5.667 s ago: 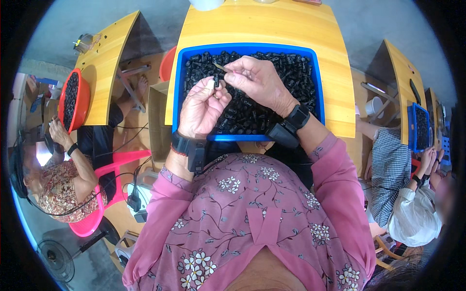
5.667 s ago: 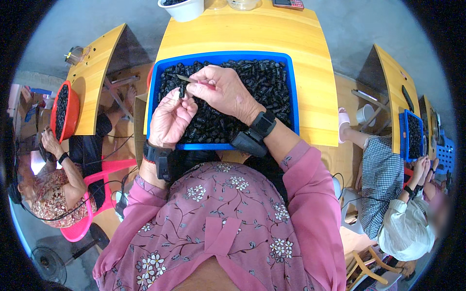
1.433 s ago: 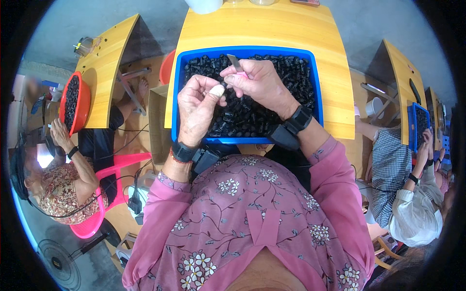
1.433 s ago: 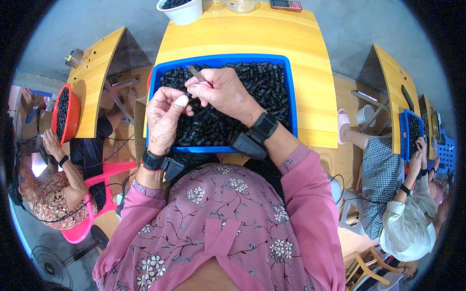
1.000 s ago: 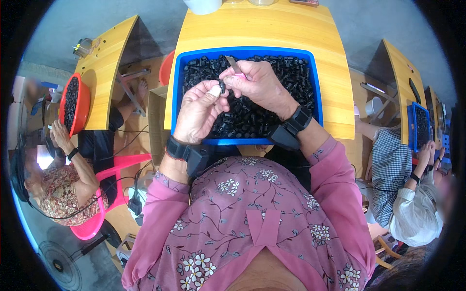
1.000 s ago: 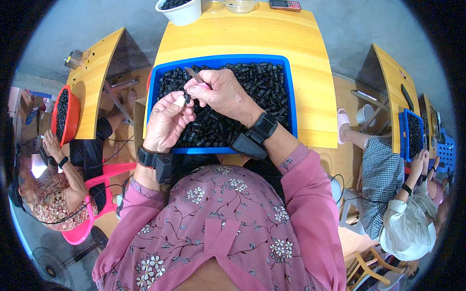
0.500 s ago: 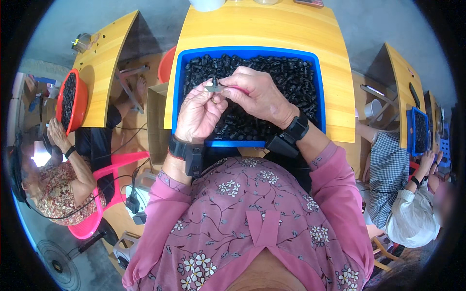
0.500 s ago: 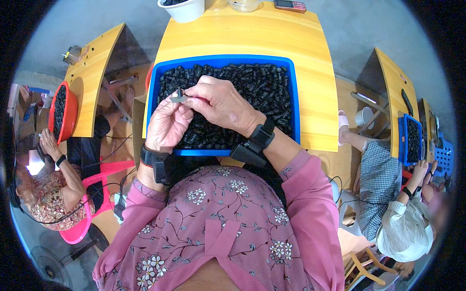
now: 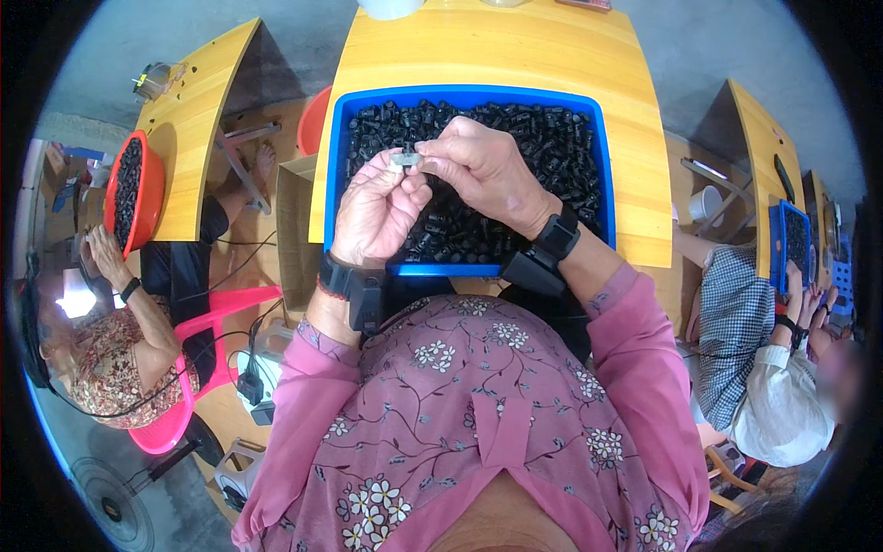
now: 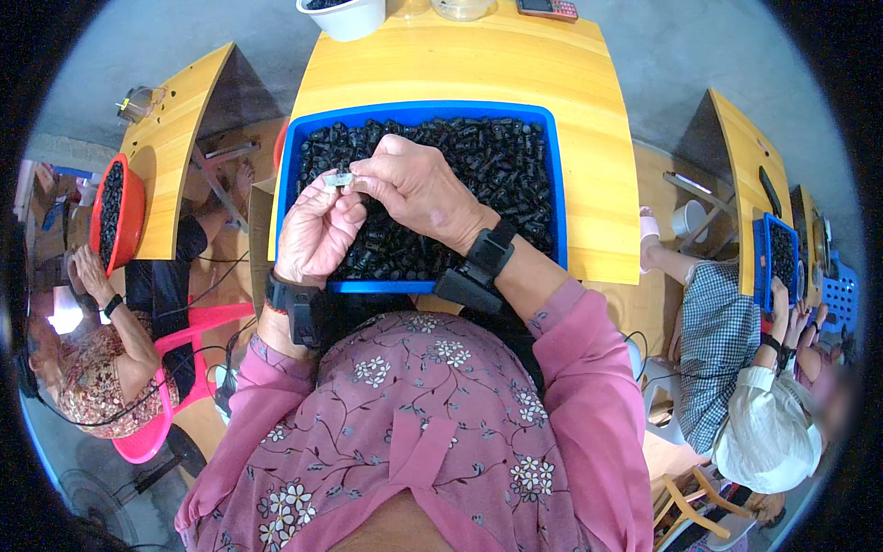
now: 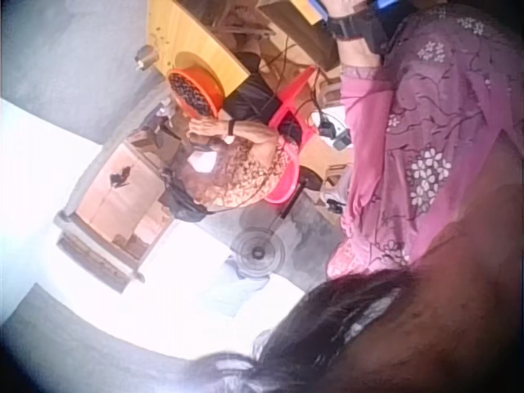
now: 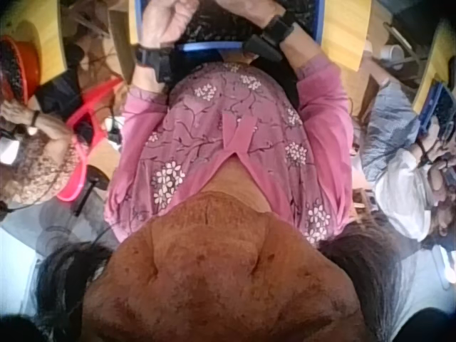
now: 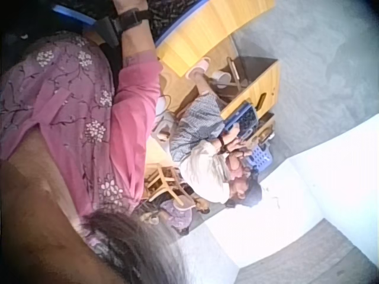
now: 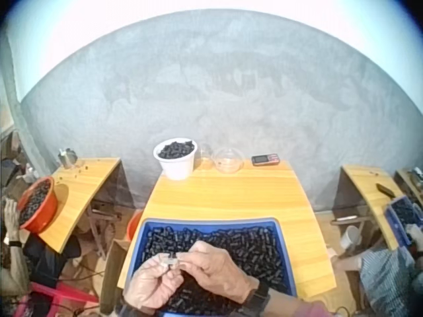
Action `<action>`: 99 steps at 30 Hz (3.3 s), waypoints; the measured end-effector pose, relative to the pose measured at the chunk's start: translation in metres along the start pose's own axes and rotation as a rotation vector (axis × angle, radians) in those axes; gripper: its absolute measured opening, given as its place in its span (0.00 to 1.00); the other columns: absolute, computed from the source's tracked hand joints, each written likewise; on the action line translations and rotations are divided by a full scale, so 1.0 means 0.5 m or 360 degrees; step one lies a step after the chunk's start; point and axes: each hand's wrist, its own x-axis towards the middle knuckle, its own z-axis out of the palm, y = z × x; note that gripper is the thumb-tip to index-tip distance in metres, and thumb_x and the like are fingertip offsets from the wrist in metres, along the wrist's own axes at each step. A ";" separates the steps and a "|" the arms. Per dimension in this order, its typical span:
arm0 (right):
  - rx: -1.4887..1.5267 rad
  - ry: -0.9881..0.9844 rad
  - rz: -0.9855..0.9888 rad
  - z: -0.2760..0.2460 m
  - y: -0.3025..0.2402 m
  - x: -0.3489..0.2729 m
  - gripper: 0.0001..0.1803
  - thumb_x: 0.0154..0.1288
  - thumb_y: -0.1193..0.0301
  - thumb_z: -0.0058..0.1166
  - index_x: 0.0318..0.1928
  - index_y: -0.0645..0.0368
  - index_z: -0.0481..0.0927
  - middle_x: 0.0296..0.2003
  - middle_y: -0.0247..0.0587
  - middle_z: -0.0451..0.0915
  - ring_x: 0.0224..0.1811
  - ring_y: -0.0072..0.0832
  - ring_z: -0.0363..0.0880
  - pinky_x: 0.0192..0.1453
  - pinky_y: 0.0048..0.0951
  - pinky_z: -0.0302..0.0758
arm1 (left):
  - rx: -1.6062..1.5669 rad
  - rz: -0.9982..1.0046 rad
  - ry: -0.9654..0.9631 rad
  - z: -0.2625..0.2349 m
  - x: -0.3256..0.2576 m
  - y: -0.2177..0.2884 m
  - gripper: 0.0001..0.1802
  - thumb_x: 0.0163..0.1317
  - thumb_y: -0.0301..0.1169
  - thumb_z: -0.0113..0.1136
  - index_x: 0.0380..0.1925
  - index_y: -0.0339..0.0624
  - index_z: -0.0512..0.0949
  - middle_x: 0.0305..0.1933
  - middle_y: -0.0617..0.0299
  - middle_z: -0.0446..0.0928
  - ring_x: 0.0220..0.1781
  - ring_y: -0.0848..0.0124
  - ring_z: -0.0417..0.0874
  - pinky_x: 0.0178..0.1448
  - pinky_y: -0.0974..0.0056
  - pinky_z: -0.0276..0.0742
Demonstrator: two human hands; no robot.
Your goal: Assembling small black plastic components by fitting them onto white bases in a blue tray using a small hand tool.
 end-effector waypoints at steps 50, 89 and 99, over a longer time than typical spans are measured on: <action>0.0358 0.0207 0.0439 0.022 0.037 0.040 0.10 0.68 0.69 0.58 0.40 0.65 0.83 0.35 0.42 0.84 0.34 0.29 0.82 0.39 0.29 0.77 | -0.0270 -0.0202 -0.0171 -0.026 0.023 0.046 0.08 0.70 0.24 0.52 0.45 0.33 0.75 0.36 0.59 0.73 0.34 0.72 0.70 0.40 0.69 0.71; 0.0426 -0.0644 0.0494 0.004 0.057 0.058 0.13 0.73 0.70 0.51 0.42 0.70 0.81 0.34 0.35 0.84 0.30 0.19 0.78 0.41 0.21 0.76 | 0.0517 0.1032 0.0530 -0.138 -0.152 0.224 0.10 0.70 0.32 0.56 0.46 0.38 0.75 0.29 0.67 0.66 0.28 0.75 0.66 0.35 0.66 0.68; 0.0391 -0.0272 0.0652 -0.003 0.061 0.054 0.10 0.69 0.72 0.55 0.40 0.68 0.81 0.26 0.31 0.79 0.23 0.14 0.74 0.30 0.21 0.73 | 0.0402 0.0635 0.1537 -0.399 -0.183 0.205 0.08 0.69 0.33 0.55 0.44 0.45 0.77 0.28 0.69 0.72 0.27 0.74 0.68 0.36 0.63 0.68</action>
